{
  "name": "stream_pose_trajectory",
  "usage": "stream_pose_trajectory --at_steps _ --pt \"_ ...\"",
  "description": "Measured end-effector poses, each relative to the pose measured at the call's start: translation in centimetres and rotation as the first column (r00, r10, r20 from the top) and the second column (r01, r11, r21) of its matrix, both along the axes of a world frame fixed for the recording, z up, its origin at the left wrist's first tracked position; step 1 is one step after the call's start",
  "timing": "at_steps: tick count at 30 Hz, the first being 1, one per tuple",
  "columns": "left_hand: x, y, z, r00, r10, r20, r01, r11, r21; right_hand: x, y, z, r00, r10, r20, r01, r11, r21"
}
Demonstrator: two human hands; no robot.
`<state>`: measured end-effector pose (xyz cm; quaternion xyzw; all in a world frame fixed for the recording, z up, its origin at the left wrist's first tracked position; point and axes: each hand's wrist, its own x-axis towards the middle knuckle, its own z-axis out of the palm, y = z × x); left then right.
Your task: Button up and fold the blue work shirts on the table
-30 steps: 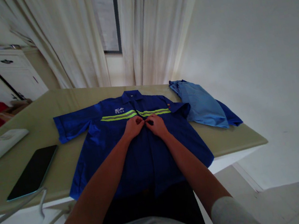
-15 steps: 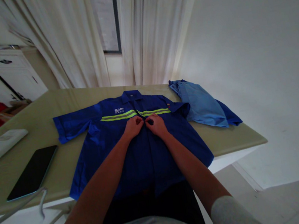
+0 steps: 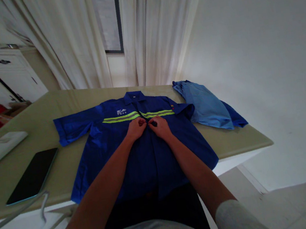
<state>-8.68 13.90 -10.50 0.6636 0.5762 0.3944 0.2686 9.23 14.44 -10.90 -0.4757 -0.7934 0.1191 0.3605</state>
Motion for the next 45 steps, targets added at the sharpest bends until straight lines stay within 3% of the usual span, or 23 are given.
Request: stream_pose_trajectory --at_steps 19,25,29,33,45 --pt "0.8 -0.3 -0.1 0.958 -0.009 -0.287 0.030 0.997 0.070 0.2 0.5 -0.4 1.000 0.026 -0.017 -0.026 1.000 -0.010" --pt "1.8 -1.3 0.0 0.896 0.175 -0.409 -0.140 0.984 0.112 0.0 0.5 -0.3 0.998 0.061 0.034 -0.060 0.998 -0.025" --pt "1.6 -1.8 0.2 0.908 0.224 -0.355 -0.202 0.974 0.099 -0.1 0.4 -0.2 0.997 0.072 0.026 -0.072 0.997 -0.029" --pt "0.9 -1.7 0.6 0.943 0.147 -0.298 -0.128 0.988 0.080 -0.1 0.3 -0.1 0.996 0.072 0.045 -0.070 0.997 -0.038" --pt "-1.3 -0.9 0.7 0.862 -0.009 -0.506 0.080 0.990 0.119 -0.6 -0.4 0.5 0.989 0.054 0.138 -0.052 0.998 -0.017"
